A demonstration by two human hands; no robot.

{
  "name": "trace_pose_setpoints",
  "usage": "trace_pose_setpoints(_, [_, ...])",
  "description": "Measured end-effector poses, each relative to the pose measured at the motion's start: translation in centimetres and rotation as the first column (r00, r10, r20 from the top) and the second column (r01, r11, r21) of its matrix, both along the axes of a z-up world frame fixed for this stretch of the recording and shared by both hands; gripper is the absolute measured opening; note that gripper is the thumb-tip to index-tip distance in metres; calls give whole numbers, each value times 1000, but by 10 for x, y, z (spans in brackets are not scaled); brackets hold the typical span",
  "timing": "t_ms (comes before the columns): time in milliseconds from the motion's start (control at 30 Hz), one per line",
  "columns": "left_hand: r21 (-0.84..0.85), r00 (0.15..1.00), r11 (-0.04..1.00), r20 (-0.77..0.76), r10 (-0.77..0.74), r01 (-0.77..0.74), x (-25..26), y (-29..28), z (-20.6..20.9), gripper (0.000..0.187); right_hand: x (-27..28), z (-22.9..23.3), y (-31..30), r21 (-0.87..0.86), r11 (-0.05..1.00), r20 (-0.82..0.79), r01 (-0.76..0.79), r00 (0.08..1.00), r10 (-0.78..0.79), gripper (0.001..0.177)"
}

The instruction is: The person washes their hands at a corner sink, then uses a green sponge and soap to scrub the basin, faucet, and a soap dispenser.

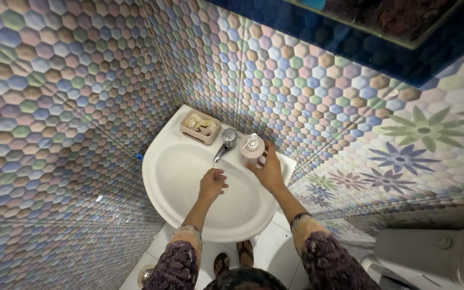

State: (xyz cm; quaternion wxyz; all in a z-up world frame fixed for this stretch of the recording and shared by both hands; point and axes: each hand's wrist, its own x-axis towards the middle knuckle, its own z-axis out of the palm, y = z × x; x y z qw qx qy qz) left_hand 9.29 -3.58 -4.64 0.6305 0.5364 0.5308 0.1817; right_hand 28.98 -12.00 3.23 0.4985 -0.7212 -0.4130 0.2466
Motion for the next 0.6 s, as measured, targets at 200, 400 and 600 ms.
trace_pose_setpoints(200, [-235, 954, 952, 176, 242, -198, 1, 34, -45, 25, -17, -31, -23, -24, 984, 4, 177, 984, -177, 75])
trace_pose_setpoints(400, [-212, 929, 934, 176, 325, -286, 23, 37, -24, 21, -46, -44, -31, -160, 987, -366, 17, 928, -75, 23])
trace_pose_setpoints(600, [117, 942, 962, -203, 268, -249, 16, 26, 13, 39, -73, -71, 7, -270, 963, -802, -21, 558, -213, 31])
